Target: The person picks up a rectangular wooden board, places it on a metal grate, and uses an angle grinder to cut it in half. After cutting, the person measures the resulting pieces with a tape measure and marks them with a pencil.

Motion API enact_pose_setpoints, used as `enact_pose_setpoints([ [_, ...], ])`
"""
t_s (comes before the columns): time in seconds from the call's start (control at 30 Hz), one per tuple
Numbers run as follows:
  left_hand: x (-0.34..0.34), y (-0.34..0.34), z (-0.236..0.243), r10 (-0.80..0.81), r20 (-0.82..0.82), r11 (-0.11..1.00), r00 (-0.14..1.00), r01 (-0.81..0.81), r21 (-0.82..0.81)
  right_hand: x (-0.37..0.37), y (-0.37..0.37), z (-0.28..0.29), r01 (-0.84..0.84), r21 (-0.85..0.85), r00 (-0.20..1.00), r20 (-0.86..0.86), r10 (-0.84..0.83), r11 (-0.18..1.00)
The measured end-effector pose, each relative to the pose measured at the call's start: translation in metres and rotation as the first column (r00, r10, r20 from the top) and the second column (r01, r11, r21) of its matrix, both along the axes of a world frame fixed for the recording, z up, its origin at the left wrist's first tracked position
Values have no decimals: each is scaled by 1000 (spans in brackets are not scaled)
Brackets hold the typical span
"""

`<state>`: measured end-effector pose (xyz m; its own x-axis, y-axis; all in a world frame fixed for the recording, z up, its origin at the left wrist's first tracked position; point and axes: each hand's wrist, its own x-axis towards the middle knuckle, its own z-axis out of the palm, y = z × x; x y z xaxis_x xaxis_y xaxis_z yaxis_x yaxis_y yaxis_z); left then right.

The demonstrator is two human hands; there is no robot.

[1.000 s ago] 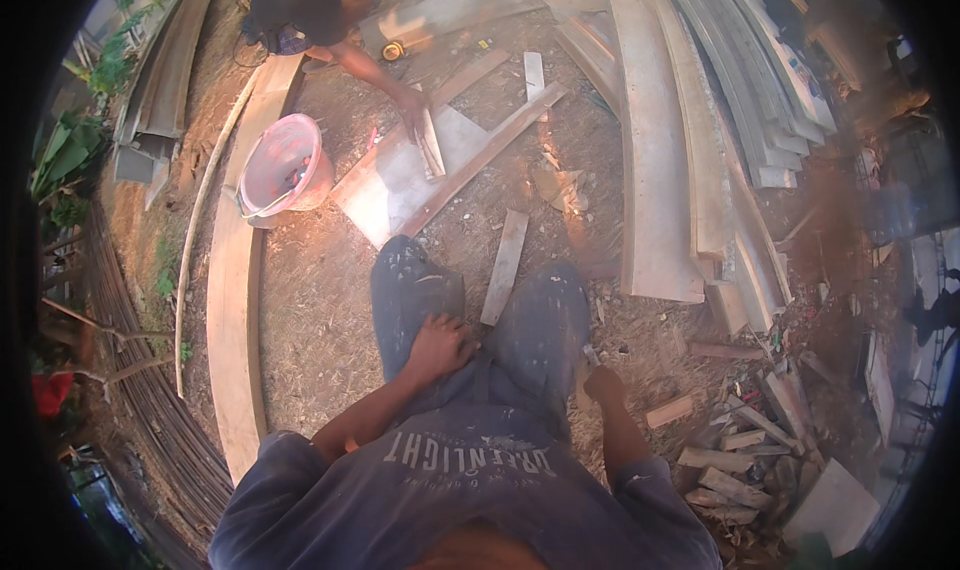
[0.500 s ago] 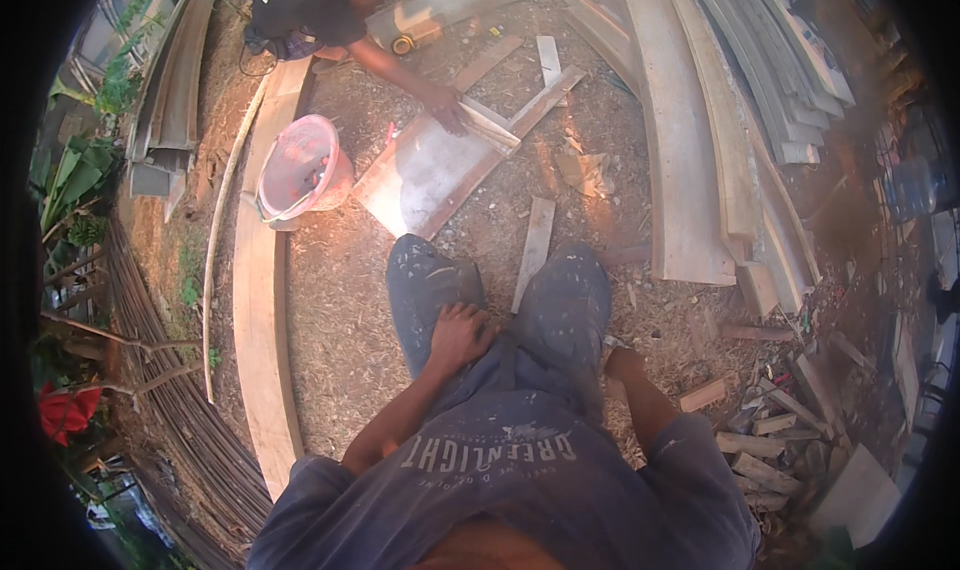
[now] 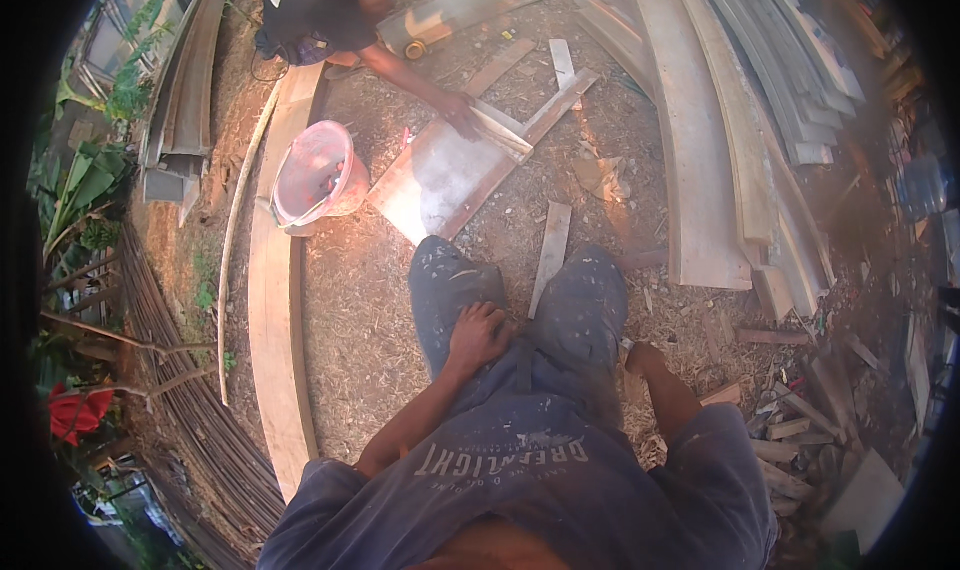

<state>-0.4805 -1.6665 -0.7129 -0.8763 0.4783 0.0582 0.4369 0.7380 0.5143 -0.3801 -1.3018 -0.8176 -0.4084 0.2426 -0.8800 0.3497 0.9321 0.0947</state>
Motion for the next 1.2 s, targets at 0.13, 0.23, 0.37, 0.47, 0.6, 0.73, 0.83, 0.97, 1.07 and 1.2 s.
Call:
enact_pose_setpoints([
  [0.13, -1, 2, -1, -16, -18, 1000, 1000, 16, 2, -2, 0, -2, -5, -20, 997, 79, 6, 1000],
  [0.23, -1, 3, 0, -26, 7, 1000, 1000, 26, -13, -1, -3, 4, -13, -1, 1000, 29, 13, 1000],
  [0.37, -2, 6, 0, -32, -12, 999, 999, 32, -42, 4, -1, 4, 9, -45, 996, -92, -13, 999],
  [0.47, 0, 7, 3, -57, -22, 995, 998, 55, -79, -2, -8, 21, -10, -49, 999, -41, 8, 999],
  [0.6, 15, 11, 17, -114, 9, 984, 993, 114, -136, 9, 7, 30, 10, -101, 1000, -27, -13, 995],
  [0.73, 35, 18, 32, -119, 31, 968, 992, 123, -217, 37, 23, -2, -49, -152, 989, -144, 27, 987],
  [0.83, 51, 14, 33, -85, -7, 972, 996, 81, -221, 17, 14, 0, -27, -219, 999, -39, 19, 975],
  [0.97, 72, 15, 43, -11, 2, 936, 1000, 11, -353, 9, 14, -27, -147, -201, 988, -71, 135, 969],
  [1.07, 90, 20, 51, 50, -30, 917, 998, -58, -395, -9, 35, -35, -245, -281, 954, 101, 283, 928],
  [1.2, 105, 29, 51, 145, -99, 899, 984, -173, -402, -9, 66, -70, -340, -331, 903, 146, 404, 880],
])
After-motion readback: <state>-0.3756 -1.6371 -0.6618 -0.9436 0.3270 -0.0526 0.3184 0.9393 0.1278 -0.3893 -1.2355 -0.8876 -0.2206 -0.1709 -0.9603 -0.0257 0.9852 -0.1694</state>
